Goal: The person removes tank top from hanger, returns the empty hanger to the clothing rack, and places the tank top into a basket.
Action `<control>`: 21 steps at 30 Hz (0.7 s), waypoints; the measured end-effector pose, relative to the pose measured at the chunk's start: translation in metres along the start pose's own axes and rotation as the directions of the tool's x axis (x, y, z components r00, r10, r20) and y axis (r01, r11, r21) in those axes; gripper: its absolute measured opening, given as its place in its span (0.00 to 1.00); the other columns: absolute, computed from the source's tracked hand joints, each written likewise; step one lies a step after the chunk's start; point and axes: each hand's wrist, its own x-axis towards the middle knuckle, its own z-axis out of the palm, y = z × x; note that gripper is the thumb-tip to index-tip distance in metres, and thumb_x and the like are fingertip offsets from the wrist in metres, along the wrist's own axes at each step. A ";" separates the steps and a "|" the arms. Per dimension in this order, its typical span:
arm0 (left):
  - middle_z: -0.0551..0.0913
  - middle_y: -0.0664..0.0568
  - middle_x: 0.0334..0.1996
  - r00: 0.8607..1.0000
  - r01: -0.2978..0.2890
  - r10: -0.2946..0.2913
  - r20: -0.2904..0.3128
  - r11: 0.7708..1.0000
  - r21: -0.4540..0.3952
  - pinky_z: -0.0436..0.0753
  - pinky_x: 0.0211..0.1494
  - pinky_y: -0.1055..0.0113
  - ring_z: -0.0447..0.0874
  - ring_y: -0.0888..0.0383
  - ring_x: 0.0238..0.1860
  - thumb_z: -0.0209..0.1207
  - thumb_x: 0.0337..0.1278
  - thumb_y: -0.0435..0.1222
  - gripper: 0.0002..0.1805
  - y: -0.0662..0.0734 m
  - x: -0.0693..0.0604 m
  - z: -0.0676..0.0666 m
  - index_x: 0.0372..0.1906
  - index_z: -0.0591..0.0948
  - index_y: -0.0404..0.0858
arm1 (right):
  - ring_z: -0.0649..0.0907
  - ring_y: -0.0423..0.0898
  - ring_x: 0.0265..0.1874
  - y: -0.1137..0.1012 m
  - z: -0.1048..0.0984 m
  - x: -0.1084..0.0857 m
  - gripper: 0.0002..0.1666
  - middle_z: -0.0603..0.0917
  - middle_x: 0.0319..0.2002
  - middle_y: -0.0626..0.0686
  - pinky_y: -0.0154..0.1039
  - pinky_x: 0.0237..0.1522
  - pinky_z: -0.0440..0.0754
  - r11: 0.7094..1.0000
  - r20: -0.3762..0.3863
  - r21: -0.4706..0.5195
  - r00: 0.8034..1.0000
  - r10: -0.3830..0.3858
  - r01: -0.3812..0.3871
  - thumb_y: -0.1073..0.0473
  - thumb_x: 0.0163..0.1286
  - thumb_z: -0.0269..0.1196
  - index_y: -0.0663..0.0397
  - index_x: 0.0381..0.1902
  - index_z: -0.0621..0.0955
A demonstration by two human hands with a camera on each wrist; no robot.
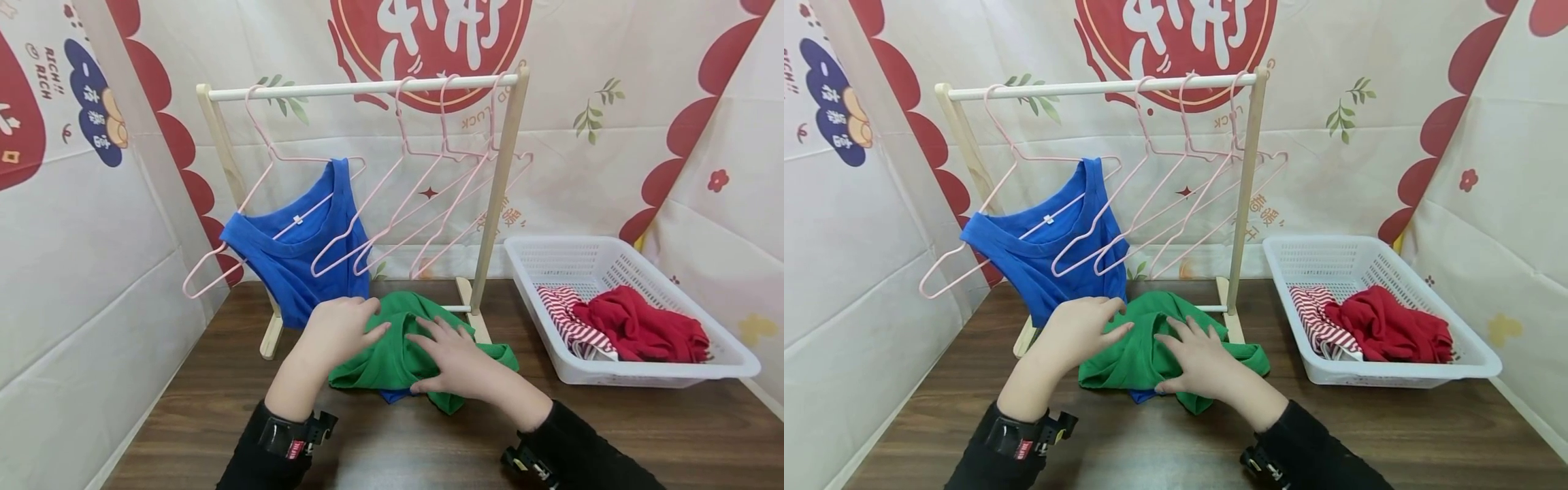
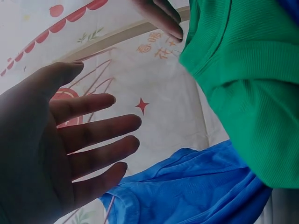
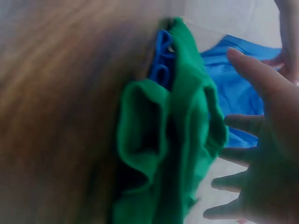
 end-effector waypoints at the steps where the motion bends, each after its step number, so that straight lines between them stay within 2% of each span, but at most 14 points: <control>1: 0.85 0.57 0.32 1.000 0.008 -0.008 0.007 1.000 -0.009 0.80 0.31 0.65 0.83 0.59 0.30 0.60 0.61 0.54 0.18 0.000 0.000 0.001 0.43 0.83 0.45 | 0.55 0.70 0.70 0.000 0.002 0.001 0.50 0.57 0.74 0.61 0.74 0.59 0.58 1.000 0.008 -0.005 1.000 0.001 -0.001 0.34 0.55 0.70 0.48 0.70 0.69; 4: 0.86 0.57 0.34 0.999 0.030 -0.029 0.025 0.999 -0.037 0.81 0.33 0.64 0.84 0.59 0.33 0.60 0.62 0.54 0.18 0.001 -0.001 0.004 0.44 0.83 0.45 | 0.50 0.70 0.71 -0.001 0.008 0.004 0.55 0.51 0.76 0.60 0.75 0.59 0.57 1.000 0.021 -0.028 1.000 0.010 -0.009 0.38 0.48 0.76 0.46 0.71 0.68; 7: 0.86 0.56 0.35 0.998 0.049 -0.046 0.042 0.997 -0.064 0.82 0.35 0.62 0.85 0.58 0.34 0.59 0.63 0.54 0.19 0.001 -0.001 0.006 0.45 0.83 0.44 | 0.48 0.69 0.72 0.001 0.012 0.007 0.57 0.48 0.76 0.60 0.75 0.59 0.56 0.999 0.023 -0.046 0.999 0.030 -0.029 0.44 0.45 0.80 0.45 0.72 0.67; 12: 0.86 0.55 0.34 0.995 0.078 -0.071 0.064 0.992 -0.101 0.82 0.36 0.61 0.84 0.57 0.34 0.58 0.64 0.53 0.18 0.002 -0.002 0.008 0.47 0.82 0.44 | 0.48 0.69 0.72 0.006 0.014 0.016 0.57 0.48 0.76 0.61 0.75 0.59 0.56 0.998 0.011 -0.014 0.998 0.069 -0.069 0.51 0.48 0.79 0.47 0.73 0.64; 16: 0.85 0.56 0.33 0.994 0.096 -0.088 0.066 0.987 -0.130 0.82 0.36 0.62 0.84 0.58 0.33 0.59 0.64 0.52 0.17 0.001 -0.004 0.010 0.48 0.82 0.45 | 0.48 0.67 0.73 0.013 0.013 0.026 0.58 0.48 0.76 0.61 0.75 0.58 0.57 0.995 0.004 0.020 0.995 0.097 -0.097 0.52 0.50 0.78 0.48 0.75 0.61; 21: 0.84 0.56 0.31 0.994 0.102 -0.095 0.057 0.983 -0.152 0.81 0.35 0.62 0.84 0.58 0.33 0.59 0.65 0.51 0.17 0.000 -0.005 0.012 0.48 0.82 0.44 | 0.52 0.67 0.72 0.019 0.009 0.036 0.55 0.51 0.75 0.63 0.75 0.58 0.59 0.991 0.001 0.058 0.993 0.122 -0.122 0.53 0.51 0.77 0.52 0.73 0.62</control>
